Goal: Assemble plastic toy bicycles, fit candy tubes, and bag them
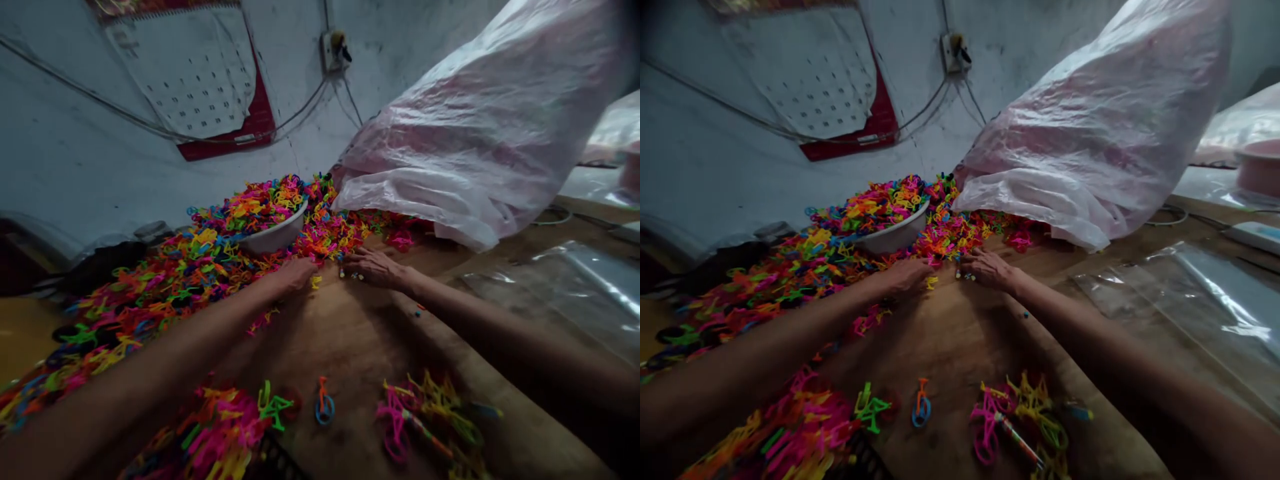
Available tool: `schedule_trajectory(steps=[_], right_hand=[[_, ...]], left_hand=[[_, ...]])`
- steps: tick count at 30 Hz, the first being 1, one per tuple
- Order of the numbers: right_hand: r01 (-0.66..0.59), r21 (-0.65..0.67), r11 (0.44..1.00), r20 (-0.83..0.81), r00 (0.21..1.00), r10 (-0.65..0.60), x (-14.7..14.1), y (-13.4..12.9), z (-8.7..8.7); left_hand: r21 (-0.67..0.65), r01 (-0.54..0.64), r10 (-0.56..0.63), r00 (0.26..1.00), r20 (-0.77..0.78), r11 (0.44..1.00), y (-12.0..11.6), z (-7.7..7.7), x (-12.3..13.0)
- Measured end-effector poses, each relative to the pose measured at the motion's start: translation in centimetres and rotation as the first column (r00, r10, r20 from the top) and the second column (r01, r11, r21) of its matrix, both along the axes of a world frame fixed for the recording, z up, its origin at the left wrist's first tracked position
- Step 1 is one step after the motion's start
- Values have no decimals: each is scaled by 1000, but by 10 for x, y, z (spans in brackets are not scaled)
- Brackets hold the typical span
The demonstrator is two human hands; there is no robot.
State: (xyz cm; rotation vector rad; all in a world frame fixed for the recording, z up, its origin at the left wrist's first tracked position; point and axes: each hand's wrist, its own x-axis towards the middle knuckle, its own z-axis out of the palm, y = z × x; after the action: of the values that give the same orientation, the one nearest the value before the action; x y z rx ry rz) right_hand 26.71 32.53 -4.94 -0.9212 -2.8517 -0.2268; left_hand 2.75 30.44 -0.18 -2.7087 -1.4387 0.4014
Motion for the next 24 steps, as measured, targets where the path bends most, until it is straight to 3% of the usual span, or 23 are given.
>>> schedule_trajectory(steps=[4,12,15,20,22,24], right_hand=[[19,26,999,14,1000,-20,-6,9,-15],[57,101,993,-6,998,-56,-19,1,-22],[41,117,992,-5,999,-41,-29,-4,-21],[49,92,995,-37,998,-46,-19,-39,4],[163,77,984,-188,971,-146,1,-63,19],[277,49,960,-375,896,-239,30,-89,34]], left_hand=[[25,26,-26,999,-22,999,-1,-18,-5],[93,77,-75,997,-27,993,-18,-21,-1],[123,58,-57,998,-9,991,-30,-9,0],[158,-13,-9,990,138,987,-63,35,4],[126,-3,-27,972,231,992,-90,45,20],[37,43,-53,935,351,998,-130,46,50]])
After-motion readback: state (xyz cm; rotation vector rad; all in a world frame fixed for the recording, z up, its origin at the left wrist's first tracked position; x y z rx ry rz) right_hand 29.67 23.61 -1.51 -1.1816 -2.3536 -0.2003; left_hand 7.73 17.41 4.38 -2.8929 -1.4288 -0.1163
